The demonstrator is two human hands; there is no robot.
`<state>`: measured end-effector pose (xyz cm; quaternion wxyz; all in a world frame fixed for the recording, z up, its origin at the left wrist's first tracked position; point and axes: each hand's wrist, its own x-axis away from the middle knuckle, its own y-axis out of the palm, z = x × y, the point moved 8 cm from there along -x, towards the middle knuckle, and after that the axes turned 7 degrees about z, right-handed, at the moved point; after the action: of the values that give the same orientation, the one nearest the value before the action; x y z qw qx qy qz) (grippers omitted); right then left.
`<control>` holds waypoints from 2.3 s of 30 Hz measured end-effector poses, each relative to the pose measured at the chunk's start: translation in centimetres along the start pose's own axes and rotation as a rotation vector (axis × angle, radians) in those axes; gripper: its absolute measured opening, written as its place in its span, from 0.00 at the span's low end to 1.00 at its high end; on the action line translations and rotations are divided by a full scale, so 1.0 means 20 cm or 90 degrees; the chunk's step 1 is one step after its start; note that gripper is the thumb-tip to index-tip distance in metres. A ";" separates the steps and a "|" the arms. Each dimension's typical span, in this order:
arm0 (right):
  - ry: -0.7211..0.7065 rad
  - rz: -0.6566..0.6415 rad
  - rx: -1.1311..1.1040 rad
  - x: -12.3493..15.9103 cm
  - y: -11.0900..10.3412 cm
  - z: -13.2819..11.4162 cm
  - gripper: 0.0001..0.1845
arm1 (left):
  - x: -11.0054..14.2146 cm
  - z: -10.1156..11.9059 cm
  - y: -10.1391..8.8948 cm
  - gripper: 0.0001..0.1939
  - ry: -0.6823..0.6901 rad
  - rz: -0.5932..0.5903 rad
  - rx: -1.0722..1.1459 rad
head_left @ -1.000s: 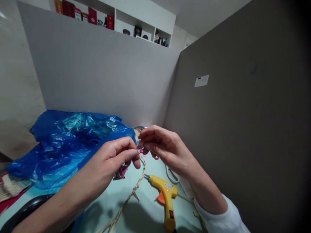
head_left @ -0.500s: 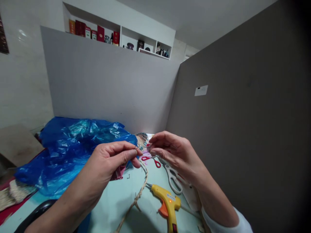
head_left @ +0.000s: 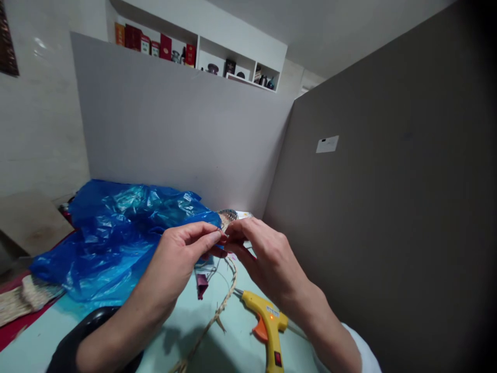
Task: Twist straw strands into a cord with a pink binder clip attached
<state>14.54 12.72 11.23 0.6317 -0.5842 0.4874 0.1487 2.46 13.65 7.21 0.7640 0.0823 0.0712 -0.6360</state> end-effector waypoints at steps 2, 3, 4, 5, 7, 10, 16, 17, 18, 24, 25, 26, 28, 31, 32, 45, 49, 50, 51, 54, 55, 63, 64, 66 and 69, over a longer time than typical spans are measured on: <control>-0.007 -0.010 0.011 0.00 0.02 0.01 0.02 | -0.02 -0.02 -0.01 0.08 0.002 0.008 -0.034; -0.010 -0.009 0.012 0.00 0.03 0.02 0.02 | -0.03 -0.04 -0.02 0.08 0.001 0.009 -0.044; -0.013 -0.006 0.014 0.00 0.03 0.02 0.02 | -0.04 -0.05 -0.02 0.09 -0.001 0.007 -0.047; -0.016 -0.001 0.016 -0.01 0.03 0.02 0.03 | -0.05 -0.07 -0.02 0.09 -0.002 0.002 -0.047; -0.024 0.007 0.025 -0.01 0.03 0.02 0.02 | -0.07 -0.08 -0.01 0.09 0.002 -0.014 -0.053; -0.037 0.012 0.045 0.00 0.04 0.02 0.01 | -0.08 -0.11 0.00 0.09 -0.020 -0.031 -0.055; -0.076 0.021 0.077 0.00 0.03 0.01 0.03 | -0.07 -0.14 0.02 0.10 -0.067 -0.064 -0.007; -0.081 0.022 0.080 0.00 0.03 0.00 0.04 | -0.07 -0.14 0.03 0.11 -0.069 -0.069 0.000; -0.084 0.022 0.082 0.00 0.03 0.00 0.04 | -0.07 -0.13 0.03 0.11 -0.071 -0.074 0.009; -0.098 0.034 0.068 0.01 0.02 -0.01 0.03 | -0.06 -0.13 0.04 0.09 -0.086 -0.098 0.026; -0.100 0.038 0.065 0.01 0.02 0.00 0.03 | -0.06 -0.14 0.05 0.10 -0.099 -0.112 0.040; -0.102 0.042 0.061 0.01 0.02 0.00 0.03 | -0.06 -0.15 0.05 0.11 -0.115 -0.127 0.058; -0.098 0.053 0.045 0.01 0.01 0.01 0.04 | -0.06 -0.18 0.06 0.12 -0.147 -0.158 0.096; -0.038 0.059 -0.042 0.00 0.01 0.05 0.06 | -0.05 -0.20 0.08 0.07 -0.175 -0.202 0.138; -0.001 0.055 -0.094 0.00 0.01 0.07 0.08 | -0.05 -0.19 0.08 0.04 -0.183 -0.210 0.147; 0.342 -0.221 -0.486 0.06 0.12 0.25 0.13 | -0.03 0.00 -0.10 0.05 -0.135 -0.028 0.240; 0.290 -0.269 -0.432 0.06 0.16 0.14 0.18 | -0.01 0.04 -0.11 0.06 -0.121 -0.017 0.245; 0.275 -0.252 -0.416 0.06 0.16 0.11 0.17 | -0.01 0.04 -0.11 0.06 -0.117 -0.011 0.242; 0.261 -0.223 -0.399 0.05 0.15 0.09 0.16 | -0.01 0.04 -0.11 0.07 -0.114 -0.008 0.239; 0.233 -0.106 -0.376 0.02 0.09 0.06 0.13 | -0.01 0.04 -0.11 0.06 -0.109 -0.004 0.224; 0.233 -0.078 -0.377 0.02 0.08 0.05 0.12 | -0.01 0.04 -0.11 0.06 -0.107 -0.003 0.219; 0.240 -0.001 -0.390 0.00 -0.01 0.08 0.06 | -0.01 0.02 -0.09 0.02 -0.103 -0.013 0.223; 0.233 0.011 -0.380 0.00 -0.02 0.08 0.06 | -0.01 0.02 -0.09 0.02 -0.101 -0.017 0.220; 0.200 0.039 -0.335 0.00 -0.04 0.06 0.05 | -0.01 0.00 -0.07 0.04 -0.098 -0.021 0.203; 0.134 0.092 -0.237 0.00 -0.07 0.02 0.05 | -0.01 -0.01 -0.06 0.05 -0.079 -0.012 0.155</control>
<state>15.82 12.72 12.11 0.4464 -0.6663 0.5557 0.2191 1.23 13.72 6.95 0.7454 0.1340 -0.0528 -0.6509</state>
